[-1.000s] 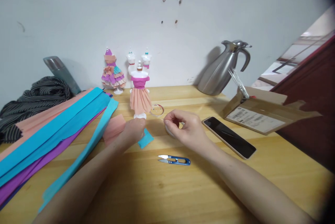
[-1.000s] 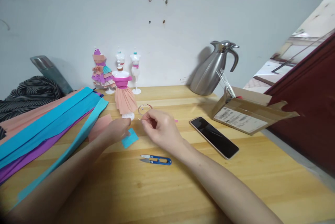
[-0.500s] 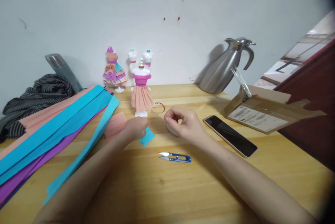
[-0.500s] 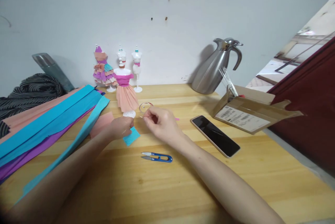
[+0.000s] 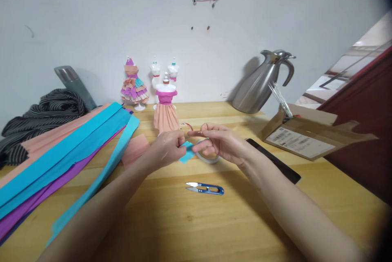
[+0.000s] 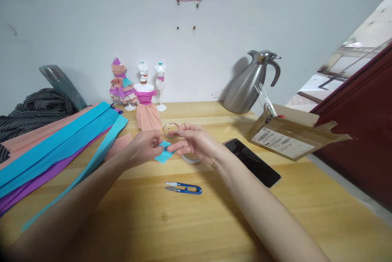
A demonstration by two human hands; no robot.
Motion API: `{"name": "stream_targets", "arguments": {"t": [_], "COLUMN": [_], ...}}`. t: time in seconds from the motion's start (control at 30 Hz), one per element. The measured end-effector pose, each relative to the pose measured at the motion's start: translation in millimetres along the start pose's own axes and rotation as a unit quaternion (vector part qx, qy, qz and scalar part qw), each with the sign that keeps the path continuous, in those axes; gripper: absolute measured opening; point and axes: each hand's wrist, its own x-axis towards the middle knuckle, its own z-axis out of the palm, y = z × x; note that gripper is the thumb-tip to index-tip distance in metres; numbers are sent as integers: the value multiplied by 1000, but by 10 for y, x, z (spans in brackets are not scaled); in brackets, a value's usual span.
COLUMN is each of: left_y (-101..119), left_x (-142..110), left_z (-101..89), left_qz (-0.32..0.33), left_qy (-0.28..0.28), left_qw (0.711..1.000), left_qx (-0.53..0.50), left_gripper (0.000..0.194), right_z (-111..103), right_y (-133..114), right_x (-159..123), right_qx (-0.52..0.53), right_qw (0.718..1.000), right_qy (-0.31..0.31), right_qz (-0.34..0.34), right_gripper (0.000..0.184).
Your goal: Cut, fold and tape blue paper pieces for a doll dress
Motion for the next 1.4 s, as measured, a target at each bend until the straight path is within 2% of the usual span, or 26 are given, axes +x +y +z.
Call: {"name": "stream_targets", "arguments": {"t": [0.2,0.37,0.53,0.6,0.67,0.77,0.9,1.0,1.2,1.4], "left_y": [22,104,206,205,196,196,205,197,221,261], "left_x": [-12,-29,-79,-82,-78,-86,-111,-114,-114,-138], "left_z": [6,-94,-188,-156,-101,-43,-47,-62,-62,-76], "left_qz": [20,-25,-70,-75,-49,-11,14,13,-4,-37], "left_qy": [31,13,46,31,4,-5,-25,-30,-63,-51], "left_qw": [997,983,917,891,869,844,835,832,802,804], "left_qx": [-67,-181,-389,-446,-492,-536,-549,-554,-595,-591], "left_gripper": [12,8,62,69,59,40,29,29,37,36], "right_z": [-31,-49,-35,-21,-11,-7,-3,11,36,66], "right_y": [36,4,-95,-117,-122,-122,-137,-152,-155,-150], "right_x": [23,11,-47,-71,-91,-117,-147,-159,-172,-192], "right_qx": [9,25,70,80,86,79,55,69,64,30], "right_qw": [998,999,997,996,995,995,995,994,993,993], "right_qy": [-33,-39,-14,-7,-2,0,5,9,10,16], "right_qz": [44,21,-25,-35,-43,-60,-84,-84,-100,-116], "right_gripper": [15,13,9,9,9,7,6,7,7,11]}}
